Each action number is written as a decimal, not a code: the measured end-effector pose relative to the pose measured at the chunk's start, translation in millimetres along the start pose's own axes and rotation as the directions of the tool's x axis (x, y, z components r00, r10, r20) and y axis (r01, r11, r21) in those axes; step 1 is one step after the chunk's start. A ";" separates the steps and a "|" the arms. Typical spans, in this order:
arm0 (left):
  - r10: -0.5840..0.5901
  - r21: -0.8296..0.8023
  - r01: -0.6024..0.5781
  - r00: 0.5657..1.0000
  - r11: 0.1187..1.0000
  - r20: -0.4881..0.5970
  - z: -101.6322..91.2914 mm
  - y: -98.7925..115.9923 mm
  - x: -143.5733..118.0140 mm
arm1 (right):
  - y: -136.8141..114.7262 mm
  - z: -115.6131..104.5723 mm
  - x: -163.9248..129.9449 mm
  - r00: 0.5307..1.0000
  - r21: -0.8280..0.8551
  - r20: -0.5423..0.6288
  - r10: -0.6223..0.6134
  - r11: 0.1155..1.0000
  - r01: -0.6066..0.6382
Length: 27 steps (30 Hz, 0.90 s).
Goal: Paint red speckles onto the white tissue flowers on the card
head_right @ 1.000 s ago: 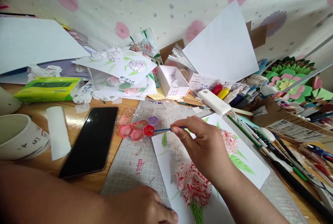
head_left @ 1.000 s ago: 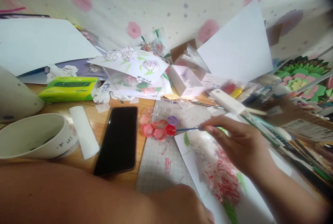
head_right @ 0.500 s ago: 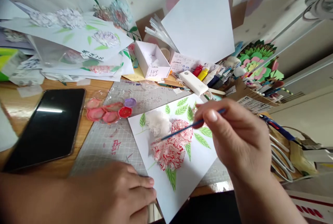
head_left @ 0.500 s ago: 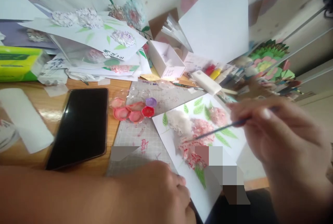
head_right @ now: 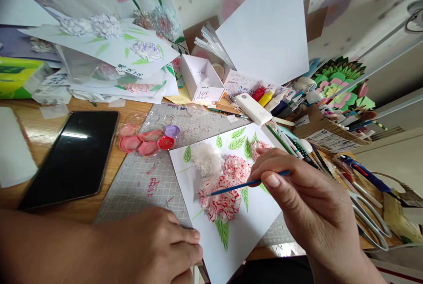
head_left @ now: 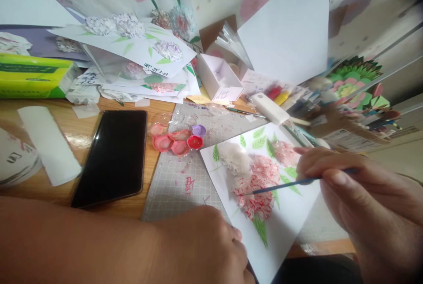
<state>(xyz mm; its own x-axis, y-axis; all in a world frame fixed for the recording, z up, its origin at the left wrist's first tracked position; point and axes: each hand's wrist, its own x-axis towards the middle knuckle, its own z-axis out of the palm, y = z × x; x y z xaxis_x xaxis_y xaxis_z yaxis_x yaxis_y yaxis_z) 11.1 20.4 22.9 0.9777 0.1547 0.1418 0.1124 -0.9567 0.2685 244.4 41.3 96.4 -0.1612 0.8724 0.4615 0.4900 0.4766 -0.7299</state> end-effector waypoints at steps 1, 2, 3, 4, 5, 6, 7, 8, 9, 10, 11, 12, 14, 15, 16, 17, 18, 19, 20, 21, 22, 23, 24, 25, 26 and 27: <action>-0.002 0.000 0.002 1.000 1.000 -0.020 2.1 0.1 -0.6 | 1.6 -0.1 0.5 1.000 0.001 -0.008 0.006 1.000 -0.006; -0.014 0.001 0.014 0.998 1.000 -0.055 4.9 0.8 -0.9 | 3.1 -0.3 1.3 1.000 -0.014 0.005 0.015 1.000 -0.015; -0.033 -0.001 0.033 0.994 0.999 -0.101 8.4 2.2 -0.8 | 4.4 -0.5 2.4 0.999 -0.038 0.026 0.020 0.999 -0.019; -0.063 -0.009 0.062 0.987 0.998 -0.148 12.3 4.3 -0.3 | 5.6 -0.7 3.4 0.999 -0.058 0.043 0.023 0.998 -0.020; -0.091 -0.026 0.088 0.978 0.996 -0.187 16.5 6.8 0.6 | 6.6 -1.0 4.5 0.998 -0.071 0.055 0.026 0.997 -0.022; -0.129 -0.041 0.123 0.968 0.992 -0.215 20.5 9.5 2.0 | 7.5 -1.2 5.3 0.998 -0.076 0.059 0.028 0.997 -0.024; -0.154 -0.051 0.146 0.961 0.988 -0.229 24.2 12.0 3.6 | 8.3 -1.5 5.9 0.998 -0.073 0.056 0.032 0.997 -0.028; -0.170 -0.059 0.161 0.958 0.985 -0.230 27.1 14.1 5.3 | 8.9 -1.6 6.4 0.998 -0.069 0.048 0.031 0.997 -0.027; -0.179 -0.060 0.170 0.957 0.984 -0.227 29.2 15.6 6.8 | 9.5 -1.7 6.7 0.999 -0.070 0.039 0.028 0.997 -0.025; -0.184 -0.061 0.174 0.957 0.983 -0.226 30.1 16.3 7.8 | 9.9 -1.7 6.9 0.999 -0.075 0.035 0.022 0.997 -0.019; -0.184 -0.063 0.175 0.957 0.983 -0.225 30.0 16.1 8.3 | 10.3 -1.7 7.1 0.999 -0.076 0.033 0.012 0.997 -0.009; -0.184 -0.064 0.173 0.957 0.983 -0.226 29.0 15.1 8.1 | 10.5 -1.6 7.3 1.000 -0.071 0.028 0.012 0.997 -0.010; -0.176 -0.068 0.164 0.957 0.984 -0.229 24.9 11.4 6.2 | 10.8 -1.2 7.9 1.000 -0.048 0.003 0.021 0.999 -0.021; -0.164 -0.071 0.151 0.960 0.986 -0.228 22.5 9.1 4.8 | 11.0 -0.9 8.2 1.000 -0.038 0.000 0.030 0.999 -0.030; -0.141 -0.070 0.128 0.964 0.989 -0.224 20.5 6.8 3.3 | 11.4 -0.6 8.5 0.999 -0.037 0.005 0.032 0.999 -0.031; -0.119 -0.064 0.107 0.968 0.992 -0.219 19.1 4.7 2.0 | 11.9 -0.3 8.7 0.999 -0.048 0.016 0.031 0.998 -0.030; -0.094 -0.059 0.084 0.973 0.995 -0.211 18.4 3.1 0.9 | 12.5 0.2 8.9 0.999 -0.063 0.027 0.029 0.998 -0.027; -0.069 -0.059 0.058 0.977 0.997 -0.202 18.5 1.9 0.2 | 13.2 0.7 8.9 0.999 -0.074 0.030 0.020 0.997 -0.018; -0.052 -0.066 0.039 0.979 0.997 -0.197 19.1 1.2 0.0 | 13.7 1.4 8.8 1.000 -0.077 0.019 0.023 0.997 -0.022; -0.051 -0.076 0.036 0.979 0.996 -0.197 19.9 1.0 0.1 | 14.1 2.0 8.6 1.000 -0.073 -0.001 0.027 0.997 -0.027; -0.058 -0.087 0.042 0.979 0.995 -0.194 20.4 1.0 0.6 | 14.3 2.6 8.4 0.999 -0.066 -0.019 0.030 0.997 -0.031; -0.071 -0.098 0.053 0.980 0.994 -0.185 20.3 1.1 1.3 | 14.3 2.9 8.2 0.999 -0.060 -0.028 0.032 0.998 -0.034; -0.078 -0.103 0.062 0.983 0.993 -0.165 19.3 1.1 2.2 | 14.2 2.9 8.1 0.999 -0.059 -0.025 0.030 0.998 -0.031; -0.090 -0.099 0.077 0.987 0.992 -0.133 17.3 1.0 3.0 | 13.9 2.7 8.1 0.999 -0.063 -0.012 0.030 0.998 -0.031; -0.092 -0.089 0.084 0.991 0.993 -0.093 14.7 0.7 3.6 | 13.4 2.3 8.2 1.000 -0.065 0.005 0.027 0.998 -0.027; -0.083 -0.088 0.078 0.995 0.993 -0.049 11.9 0.2 3.7 | 12.9 1.8 8.2 1.000 -0.064 0.016 0.021 0.998 -0.020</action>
<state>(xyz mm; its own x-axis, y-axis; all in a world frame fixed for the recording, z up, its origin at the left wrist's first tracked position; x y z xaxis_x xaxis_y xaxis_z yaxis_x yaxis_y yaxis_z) 16.8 17.8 12.2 0.9552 0.2454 0.1655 0.1728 -0.9162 0.3615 247.8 54.8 89.9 -0.1642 0.8840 0.4377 0.5471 0.4508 -0.7053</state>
